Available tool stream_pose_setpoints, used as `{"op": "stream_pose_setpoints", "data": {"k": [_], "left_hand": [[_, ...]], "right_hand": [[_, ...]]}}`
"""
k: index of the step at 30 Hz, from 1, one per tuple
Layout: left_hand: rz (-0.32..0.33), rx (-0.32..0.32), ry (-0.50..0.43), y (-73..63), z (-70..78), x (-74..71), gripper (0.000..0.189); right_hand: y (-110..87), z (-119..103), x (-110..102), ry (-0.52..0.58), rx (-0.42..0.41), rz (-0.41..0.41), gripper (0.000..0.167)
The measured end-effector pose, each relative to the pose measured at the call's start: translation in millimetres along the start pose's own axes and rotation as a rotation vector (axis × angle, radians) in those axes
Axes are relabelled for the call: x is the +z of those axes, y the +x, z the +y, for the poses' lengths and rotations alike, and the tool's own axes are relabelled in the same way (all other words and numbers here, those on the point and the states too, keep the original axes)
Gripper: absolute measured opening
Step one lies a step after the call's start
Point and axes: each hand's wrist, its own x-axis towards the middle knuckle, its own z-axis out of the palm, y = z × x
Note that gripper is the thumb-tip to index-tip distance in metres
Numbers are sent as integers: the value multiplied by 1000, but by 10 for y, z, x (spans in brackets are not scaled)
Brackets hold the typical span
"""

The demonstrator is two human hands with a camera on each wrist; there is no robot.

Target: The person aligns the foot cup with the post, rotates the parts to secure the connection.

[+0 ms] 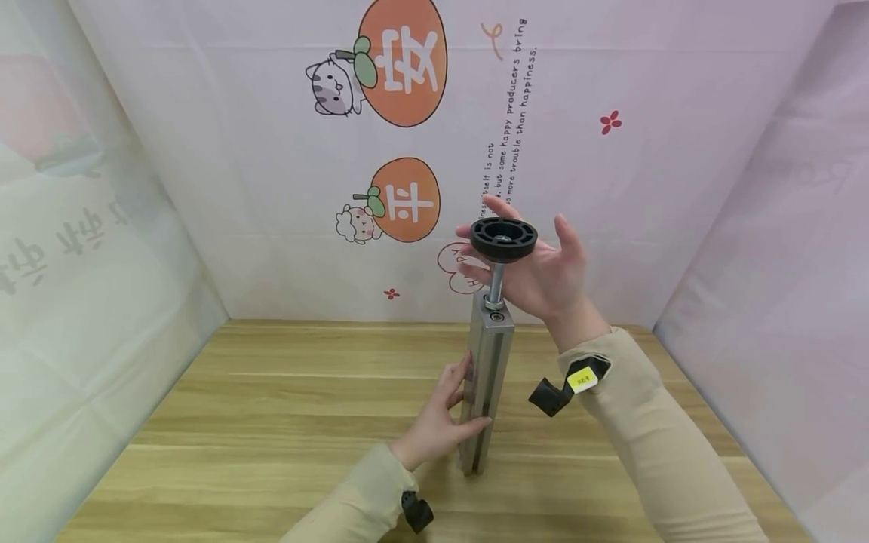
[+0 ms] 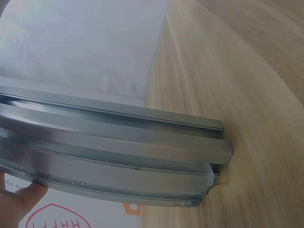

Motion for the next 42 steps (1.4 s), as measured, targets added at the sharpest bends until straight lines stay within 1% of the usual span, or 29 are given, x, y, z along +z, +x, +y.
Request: {"op": "stream_pose_setpoints", "data": {"k": [5, 10, 12, 15, 17, 21, 26, 29, 32, 35, 37, 40, 42], "left_hand": [[-1, -3, -7, 8, 17, -7, 97], [1, 0, -10, 10, 20, -7, 96], [1, 0, -12, 10, 17, -6, 96], [1, 0, -13, 9, 15, -5, 97], [0, 6, -15, 10, 14, -4, 97], [-3, 16, -19, 9, 16, -1, 97], [3, 25, -23, 7, 16, 3, 99], [7, 24, -26, 2, 17, 7, 99], [5, 16, -26, -9, 12, 12, 98], [3, 7, -24, -17, 5, 14, 97], [4, 12, -24, -16, 2, 13, 97], [8, 32, -22, -7, 4, 7, 97], [11, 51, -20, -1, 6, 0, 97]], "right_hand": [[23, 10, -7, 77, 4, -39, 62], [54, 17, -1, 144, -11, -72, 60], [67, 19, 3, 158, -18, -93, 59], [71, 15, -5, 161, -25, -105, 58], [67, 10, -7, 146, -31, -101, 56], [46, -7, -3, 78, -48, -84, 53], [17, -42, 8, -20, -69, -36, 50], [4, -62, 11, -93, -78, 10, 46], [-17, -72, 30, -196, -92, 83, 43], [-33, -73, 85, -329, -115, 196, 43], [-32, -73, 144, -414, -133, 276, 44], [-16, -66, 236, -531, -161, 402, 48], [-2, -54, 294, -596, -171, 487, 46]]}}
